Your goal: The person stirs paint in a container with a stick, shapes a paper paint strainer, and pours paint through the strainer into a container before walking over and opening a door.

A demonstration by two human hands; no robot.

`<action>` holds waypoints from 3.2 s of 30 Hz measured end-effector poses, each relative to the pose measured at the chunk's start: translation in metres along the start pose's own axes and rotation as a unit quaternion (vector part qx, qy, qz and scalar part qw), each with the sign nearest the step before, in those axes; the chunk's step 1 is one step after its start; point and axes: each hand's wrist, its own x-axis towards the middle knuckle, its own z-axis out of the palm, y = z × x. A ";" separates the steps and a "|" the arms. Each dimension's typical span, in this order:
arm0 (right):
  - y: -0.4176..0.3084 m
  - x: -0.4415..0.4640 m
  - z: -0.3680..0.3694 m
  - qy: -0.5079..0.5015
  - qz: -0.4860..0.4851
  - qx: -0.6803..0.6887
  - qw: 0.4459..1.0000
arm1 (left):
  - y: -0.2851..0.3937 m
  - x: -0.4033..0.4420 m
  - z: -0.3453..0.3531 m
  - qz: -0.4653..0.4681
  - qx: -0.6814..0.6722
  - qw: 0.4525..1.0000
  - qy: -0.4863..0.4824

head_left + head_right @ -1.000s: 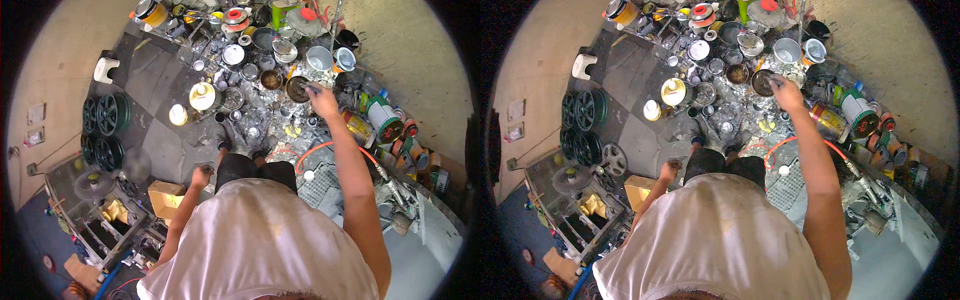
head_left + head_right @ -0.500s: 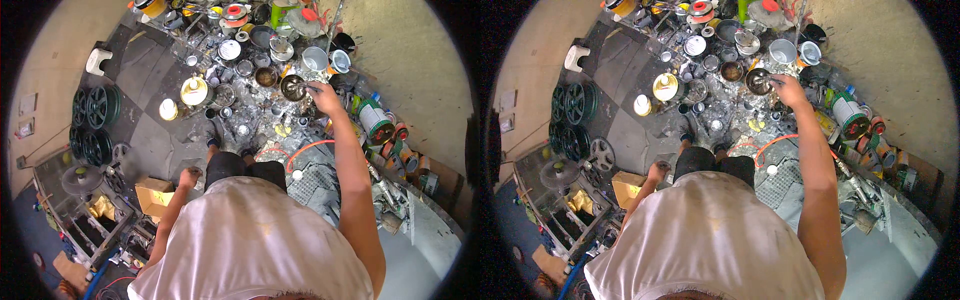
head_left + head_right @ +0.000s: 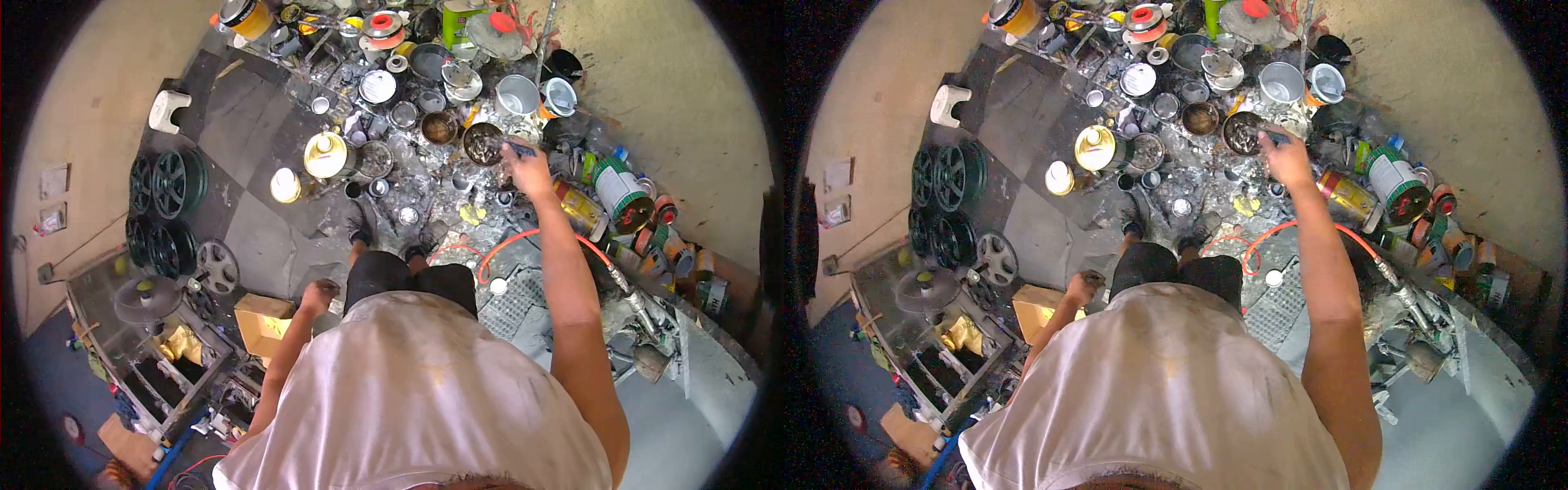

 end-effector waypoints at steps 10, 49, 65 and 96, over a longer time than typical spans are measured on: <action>0.023 0.000 0.007 0.038 -0.058 -0.057 0.996 | 0.045 -0.012 -0.023 -0.060 -0.086 0.990 -0.096; 0.044 -0.164 0.206 -0.023 0.072 -0.090 0.993 | -0.142 -0.064 -0.119 0.027 -0.070 0.997 -0.024; -0.041 -0.141 0.459 -0.416 -0.031 -0.177 0.891 | -0.389 -0.246 -0.093 -0.205 -0.218 0.890 0.343; -0.358 -0.103 0.923 -0.560 -0.145 -0.239 0.780 | -0.340 -0.254 -0.163 -0.186 -0.399 0.743 0.504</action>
